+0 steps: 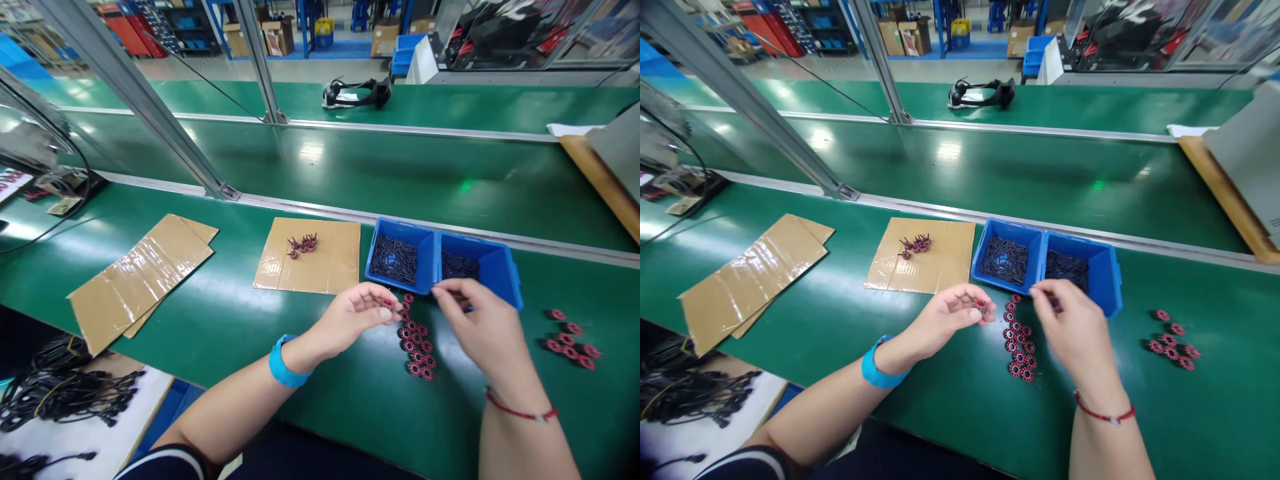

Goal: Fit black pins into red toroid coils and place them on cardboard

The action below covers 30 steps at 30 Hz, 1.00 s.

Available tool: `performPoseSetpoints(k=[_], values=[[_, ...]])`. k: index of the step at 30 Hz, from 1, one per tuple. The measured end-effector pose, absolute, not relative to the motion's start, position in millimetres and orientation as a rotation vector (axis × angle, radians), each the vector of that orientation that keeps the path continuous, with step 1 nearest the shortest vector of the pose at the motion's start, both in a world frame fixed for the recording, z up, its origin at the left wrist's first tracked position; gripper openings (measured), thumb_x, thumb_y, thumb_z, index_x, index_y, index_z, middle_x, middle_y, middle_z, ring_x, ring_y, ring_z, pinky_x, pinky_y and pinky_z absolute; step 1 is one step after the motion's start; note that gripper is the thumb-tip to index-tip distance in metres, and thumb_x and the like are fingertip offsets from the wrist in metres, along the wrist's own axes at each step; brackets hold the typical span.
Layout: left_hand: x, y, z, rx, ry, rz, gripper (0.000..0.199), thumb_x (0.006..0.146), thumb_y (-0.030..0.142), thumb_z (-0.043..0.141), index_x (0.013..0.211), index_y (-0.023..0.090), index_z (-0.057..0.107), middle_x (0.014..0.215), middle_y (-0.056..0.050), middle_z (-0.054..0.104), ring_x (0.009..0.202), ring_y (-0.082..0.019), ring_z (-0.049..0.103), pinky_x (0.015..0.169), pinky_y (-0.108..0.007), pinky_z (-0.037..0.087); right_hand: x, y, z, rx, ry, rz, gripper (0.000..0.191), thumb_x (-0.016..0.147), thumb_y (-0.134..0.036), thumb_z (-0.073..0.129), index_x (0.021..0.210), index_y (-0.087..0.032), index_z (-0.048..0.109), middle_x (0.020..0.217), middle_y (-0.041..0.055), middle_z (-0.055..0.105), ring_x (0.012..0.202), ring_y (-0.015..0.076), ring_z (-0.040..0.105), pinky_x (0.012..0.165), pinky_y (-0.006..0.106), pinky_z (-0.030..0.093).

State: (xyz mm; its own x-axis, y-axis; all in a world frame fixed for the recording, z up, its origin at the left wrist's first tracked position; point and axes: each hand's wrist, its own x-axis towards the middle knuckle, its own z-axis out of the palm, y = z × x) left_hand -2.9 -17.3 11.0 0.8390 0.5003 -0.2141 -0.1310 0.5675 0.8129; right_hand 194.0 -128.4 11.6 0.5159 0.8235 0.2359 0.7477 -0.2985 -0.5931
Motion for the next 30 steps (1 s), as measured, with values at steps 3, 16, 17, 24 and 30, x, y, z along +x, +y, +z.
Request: performPoseSetpoints(k=[3, 16, 17, 24, 30], values=[[-4.6, -18.4, 14.2, 0.856, 0.416, 0.355, 0.030, 0.076, 0.030, 0.084, 0.095, 0.015, 0.066, 0.090, -0.005, 0.071, 0.076, -0.013, 0.067, 0.079, -0.032, 0.052, 162.5, -125.2, 19.9, -1.894, -1.640, 0.263, 0.017, 0.095, -0.026, 0.054, 0.083, -0.024, 0.066, 0.079, 0.0035, 0.071, 0.071, 0.0186, 0.065, 0.067, 0.031, 0.047], [-10.0, -20.1, 25.5, 1.004, 0.427, 0.180, 0.027, 0.079, 0.032, 0.081, 0.093, 0.015, 0.066, 0.085, -0.002, 0.064, 0.078, -0.011, 0.060, 0.076, -0.027, 0.047, 156.2, -128.3, 19.1, -1.400, -0.783, 0.932, 0.010, 0.088, -0.034, 0.073, 0.084, -0.025, 0.071, 0.089, 0.0030, 0.075, 0.079, 0.0163, 0.070, 0.069, 0.028, 0.057], [-10.4, -19.9, 26.2, 1.014, 0.422, 0.157, 0.028, 0.080, 0.034, 0.081, 0.094, 0.015, 0.066, 0.085, -0.003, 0.064, 0.076, -0.011, 0.059, 0.075, -0.027, 0.047, 156.0, -128.4, 20.6, -1.360, -0.702, 0.975, 0.012, 0.086, -0.035, 0.076, 0.083, -0.025, 0.071, 0.087, 0.0029, 0.076, 0.076, 0.0159, 0.070, 0.067, 0.027, 0.058], [-11.8, -18.2, 26.8, 1.025, 0.370, 0.131, 0.028, 0.083, 0.039, 0.078, 0.095, 0.016, 0.067, 0.086, -0.003, 0.065, 0.076, -0.011, 0.058, 0.074, -0.027, 0.048, 156.9, -131.5, 32.3, -1.311, -0.630, 1.156, 0.015, 0.082, -0.035, 0.080, 0.080, -0.022, 0.072, 0.079, 0.0032, 0.075, 0.065, 0.0134, 0.069, 0.060, 0.024, 0.057], [-12.4, -16.6, 27.1, 1.043, 0.363, 0.139, 0.021, 0.085, 0.033, 0.076, 0.095, 0.016, 0.068, 0.085, -0.003, 0.063, 0.075, -0.010, 0.057, 0.073, -0.027, 0.047, 156.7, -131.7, 31.0, -1.283, -0.622, 1.190, 0.013, 0.084, -0.034, 0.079, 0.082, -0.023, 0.074, 0.080, 0.0024, 0.076, 0.067, 0.0129, 0.070, 0.064, 0.024, 0.059]])
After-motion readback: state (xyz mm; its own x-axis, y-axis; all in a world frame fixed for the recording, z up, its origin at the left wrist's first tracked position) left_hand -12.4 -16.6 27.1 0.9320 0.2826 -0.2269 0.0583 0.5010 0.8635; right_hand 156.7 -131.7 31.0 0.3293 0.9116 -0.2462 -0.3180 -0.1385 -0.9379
